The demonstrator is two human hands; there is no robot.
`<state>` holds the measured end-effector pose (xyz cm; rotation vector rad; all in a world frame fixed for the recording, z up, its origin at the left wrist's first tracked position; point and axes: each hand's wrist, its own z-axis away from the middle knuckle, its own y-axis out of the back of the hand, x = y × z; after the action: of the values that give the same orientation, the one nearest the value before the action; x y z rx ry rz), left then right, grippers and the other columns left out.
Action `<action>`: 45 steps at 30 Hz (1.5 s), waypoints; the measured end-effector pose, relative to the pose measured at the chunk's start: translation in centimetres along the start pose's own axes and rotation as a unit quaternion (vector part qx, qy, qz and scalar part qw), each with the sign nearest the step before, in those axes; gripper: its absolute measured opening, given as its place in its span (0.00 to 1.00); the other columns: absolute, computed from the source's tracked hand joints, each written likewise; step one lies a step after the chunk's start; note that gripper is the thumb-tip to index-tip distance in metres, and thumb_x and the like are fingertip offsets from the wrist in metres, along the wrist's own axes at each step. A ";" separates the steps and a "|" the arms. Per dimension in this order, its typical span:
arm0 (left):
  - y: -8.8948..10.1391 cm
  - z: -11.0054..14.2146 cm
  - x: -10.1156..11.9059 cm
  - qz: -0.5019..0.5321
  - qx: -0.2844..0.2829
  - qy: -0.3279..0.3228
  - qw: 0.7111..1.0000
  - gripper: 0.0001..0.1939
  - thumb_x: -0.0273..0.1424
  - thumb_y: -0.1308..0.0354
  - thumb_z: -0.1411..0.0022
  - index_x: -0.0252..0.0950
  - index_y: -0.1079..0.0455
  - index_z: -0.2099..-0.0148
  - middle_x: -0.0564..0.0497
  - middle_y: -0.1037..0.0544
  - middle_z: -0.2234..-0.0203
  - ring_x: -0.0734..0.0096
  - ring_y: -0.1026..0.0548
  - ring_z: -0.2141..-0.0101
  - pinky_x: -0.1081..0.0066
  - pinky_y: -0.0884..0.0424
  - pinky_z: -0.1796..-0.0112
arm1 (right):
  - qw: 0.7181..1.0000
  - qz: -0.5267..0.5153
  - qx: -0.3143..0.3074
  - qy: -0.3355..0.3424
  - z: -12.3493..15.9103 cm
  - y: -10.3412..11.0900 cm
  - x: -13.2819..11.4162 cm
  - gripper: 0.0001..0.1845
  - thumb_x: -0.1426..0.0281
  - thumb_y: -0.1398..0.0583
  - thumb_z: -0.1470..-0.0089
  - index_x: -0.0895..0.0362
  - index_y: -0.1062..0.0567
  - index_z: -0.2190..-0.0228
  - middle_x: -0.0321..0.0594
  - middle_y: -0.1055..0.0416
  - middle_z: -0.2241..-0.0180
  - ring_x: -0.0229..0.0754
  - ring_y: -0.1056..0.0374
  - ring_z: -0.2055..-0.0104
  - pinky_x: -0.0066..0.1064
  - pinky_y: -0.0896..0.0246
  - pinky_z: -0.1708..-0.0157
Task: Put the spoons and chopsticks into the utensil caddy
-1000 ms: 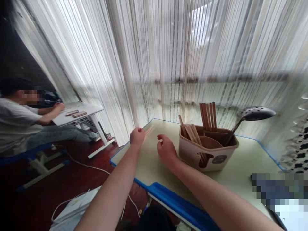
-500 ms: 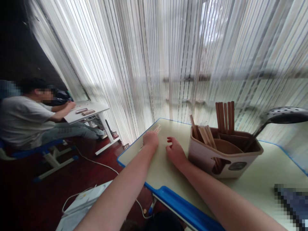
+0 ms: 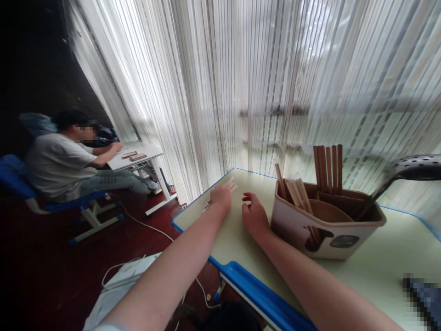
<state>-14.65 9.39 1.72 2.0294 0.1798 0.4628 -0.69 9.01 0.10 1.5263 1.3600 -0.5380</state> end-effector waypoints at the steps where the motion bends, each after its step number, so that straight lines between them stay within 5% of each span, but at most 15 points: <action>1: 0.1 0.0 0.1 0.009 0.010 -0.005 1.000 0.16 0.21 0.59 0.39 0.30 0.30 0.61 0.38 0.28 0.64 0.56 0.30 0.61 0.56 0.35 0.61 | 1.000 -0.002 -0.001 0.000 0.0 -0.1 0.0 0.18 0.71 0.49 0.53 0.56 0.35 0.58 0.39 0.31 0.63 0.37 0.35 0.73 0.34 0.40 0.68; 5: 0.5 0.2 0.4 0.076 0.111 -0.058 0.989 0.13 0.26 0.60 0.37 0.32 0.35 0.57 0.40 0.32 0.60 0.61 0.31 0.62 0.61 0.34 0.61 | 0.999 -0.041 0.017 -0.019 0.3 -0.1 -1.1 0.21 0.69 0.48 0.52 0.57 0.37 0.54 0.42 0.33 0.60 0.38 0.35 0.72 0.35 0.39 0.68; 9: 0.8 0.7 0.8 0.244 0.279 -0.185 0.910 0.08 0.28 0.59 0.36 0.35 0.41 0.59 0.45 0.34 0.66 0.66 0.33 0.65 0.64 0.34 0.63 | 0.991 -0.124 0.045 0.000 0.8 0.8 -5.1 0.24 0.64 0.49 0.48 0.56 0.41 0.49 0.47 0.35 0.55 0.41 0.34 0.62 0.37 0.38 0.62; 14: 1.0 1.0 1.1 0.325 0.349 -0.244 0.844 0.08 0.26 0.58 0.37 0.35 0.45 0.55 0.43 0.36 0.62 0.65 0.35 0.59 0.62 0.34 0.58 | 0.977 -0.186 0.098 0.024 0.7 4.0 -10.4 0.23 0.62 0.48 0.47 0.53 0.40 0.49 0.46 0.38 0.49 0.41 0.33 0.60 0.38 0.36 0.59; 17: 0.9 0.9 1.2 0.340 0.363 -0.259 0.828 0.10 0.26 0.58 0.37 0.35 0.46 0.52 0.42 0.37 0.60 0.64 0.35 0.57 0.59 0.34 0.56 | 0.981 -0.183 0.070 0.000 0.0 5.9 -11.6 0.22 0.62 0.46 0.48 0.56 0.35 0.52 0.46 0.36 0.50 0.41 0.32 0.60 0.36 0.34 0.61; 23: 1.0 1.5 1.4 0.320 0.343 -0.296 0.832 0.11 0.26 0.57 0.37 0.36 0.45 0.52 0.44 0.36 0.62 0.65 0.34 0.59 0.60 0.33 0.59 | 0.995 -0.103 0.011 0.006 -1.1 7.1 -11.0 0.29 0.65 0.42 0.52 0.58 0.39 0.48 0.48 0.33 0.53 0.39 0.31 0.68 0.31 0.34 0.73; 29: 1.2 1.8 1.7 0.282 0.356 -0.332 0.827 0.11 0.26 0.57 0.38 0.35 0.44 0.53 0.44 0.33 0.62 0.66 0.32 0.59 0.62 0.32 0.60 | 0.998 -0.048 -0.032 0.020 -0.9 7.0 -11.0 0.16 0.69 0.45 0.50 0.60 0.31 0.58 0.45 0.28 0.64 0.35 0.31 0.77 0.26 0.37 0.80; 34: 1.2 1.6 1.5 0.240 0.355 -0.299 0.853 0.11 0.27 0.55 0.38 0.34 0.42 0.53 0.42 0.31 0.62 0.64 0.32 0.58 0.61 0.33 0.58 | 0.995 0.038 0.023 0.091 -0.4 7.5 -11.9 0.12 0.69 0.47 0.48 0.58 0.26 0.65 0.43 0.28 0.70 0.35 0.33 0.81 0.27 0.38 0.81; 39: 1.4 1.4 1.4 0.185 0.311 -0.274 0.891 0.09 0.29 0.56 0.37 0.34 0.38 0.57 0.44 0.29 0.64 0.63 0.30 0.60 0.61 0.33 0.59 | 0.967 0.113 0.090 0.209 0.2 10.9 -14.5 0.10 0.67 0.45 0.47 0.56 0.25 0.66 0.41 0.27 0.68 0.35 0.32 0.79 0.28 0.37 0.77; 45: 1.9 2.1 1.9 0.161 0.277 -0.303 0.898 0.09 0.30 0.54 0.37 0.36 0.34 0.59 0.48 0.26 0.68 0.67 0.29 0.63 0.65 0.33 0.59 | 0.960 0.139 0.125 0.209 0.0 15.9 -15.9 0.09 0.64 0.40 0.51 0.54 0.24 0.68 0.38 0.27 0.76 0.38 0.30 0.79 0.26 0.38 0.80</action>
<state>-12.22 7.35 3.01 2.6769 -0.4645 -0.0621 9.57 2.98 19.17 2.0876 1.3901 -0.2201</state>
